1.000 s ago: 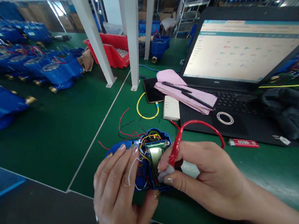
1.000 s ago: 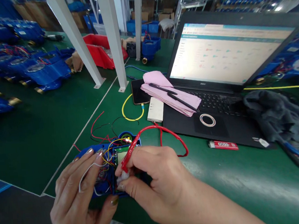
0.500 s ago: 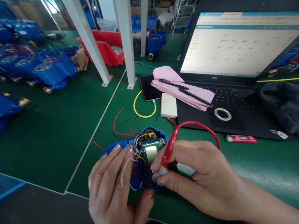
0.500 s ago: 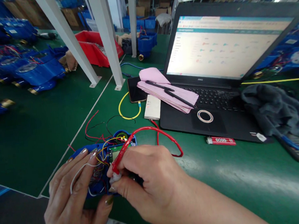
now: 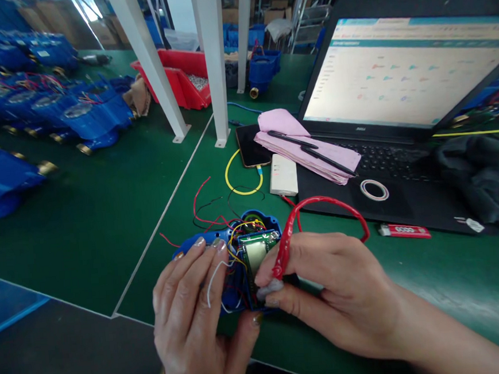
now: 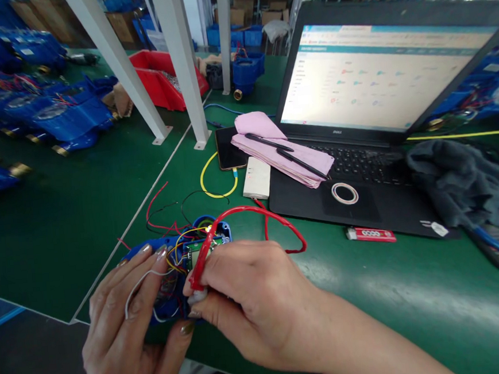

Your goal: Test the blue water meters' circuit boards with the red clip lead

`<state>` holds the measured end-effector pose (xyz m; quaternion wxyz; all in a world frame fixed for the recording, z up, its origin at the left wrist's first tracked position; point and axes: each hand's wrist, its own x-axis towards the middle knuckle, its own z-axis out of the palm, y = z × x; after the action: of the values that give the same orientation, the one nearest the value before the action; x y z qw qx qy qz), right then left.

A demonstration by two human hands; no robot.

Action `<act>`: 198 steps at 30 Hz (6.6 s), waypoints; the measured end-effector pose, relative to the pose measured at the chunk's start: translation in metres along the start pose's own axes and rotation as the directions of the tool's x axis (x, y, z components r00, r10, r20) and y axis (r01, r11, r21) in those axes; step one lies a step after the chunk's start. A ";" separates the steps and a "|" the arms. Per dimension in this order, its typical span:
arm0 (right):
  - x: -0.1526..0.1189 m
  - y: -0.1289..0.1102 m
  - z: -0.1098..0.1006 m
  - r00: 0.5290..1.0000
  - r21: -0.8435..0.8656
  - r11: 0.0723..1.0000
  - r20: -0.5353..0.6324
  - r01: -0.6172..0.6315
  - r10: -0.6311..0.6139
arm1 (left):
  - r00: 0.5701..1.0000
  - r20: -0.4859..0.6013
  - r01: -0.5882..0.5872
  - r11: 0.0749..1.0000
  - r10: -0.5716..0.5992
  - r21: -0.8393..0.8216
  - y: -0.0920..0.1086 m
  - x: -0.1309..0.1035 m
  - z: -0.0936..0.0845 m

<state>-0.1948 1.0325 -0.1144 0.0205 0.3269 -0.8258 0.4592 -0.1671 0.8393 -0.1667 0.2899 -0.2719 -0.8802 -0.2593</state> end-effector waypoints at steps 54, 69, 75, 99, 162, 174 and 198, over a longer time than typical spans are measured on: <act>0.003 0.007 0.007 0.991 -0.085 0.987 -0.005 0.134 -0.135 | 0.996 -0.061 -0.068 0.996 0.072 0.066 -0.007 -0.001 0.004; 0.000 0.006 0.008 0.994 -0.011 0.994 -0.015 0.106 -0.106 | 0.996 -0.077 -0.035 0.999 0.036 0.016 0.001 -0.001 0.002; 0.001 0.007 0.009 0.995 -0.006 0.996 -0.015 0.094 -0.094 | 0.998 -0.060 -0.016 1.000 0.017 0.005 0.001 -0.002 0.003; -0.001 0.006 0.009 0.997 0.005 0.997 -0.002 0.083 -0.083 | 0.998 -0.055 -0.016 1.000 0.017 0.023 0.001 -0.002 0.003; 0.004 0.096 -0.043 0.724 -0.123 0.721 -0.260 -0.682 0.640 | 0.994 -0.059 -0.083 0.987 0.092 0.138 -0.012 -0.004 0.000; -0.025 0.063 0.038 0.949 0.335 0.890 0.053 -0.309 0.310 | 0.698 0.481 0.711 0.592 -0.531 -0.379 -0.070 0.085 -0.006; -0.029 0.078 0.050 0.977 0.180 0.965 -0.056 -0.191 0.204 | 0.893 0.345 0.446 0.461 -0.289 -0.767 0.004 0.068 -0.041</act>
<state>-0.2020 1.0375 -0.2106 -0.0236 0.2264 -0.8097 0.5409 -0.1957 0.8388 -0.0925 -0.0109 -0.1993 -0.7093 -0.6761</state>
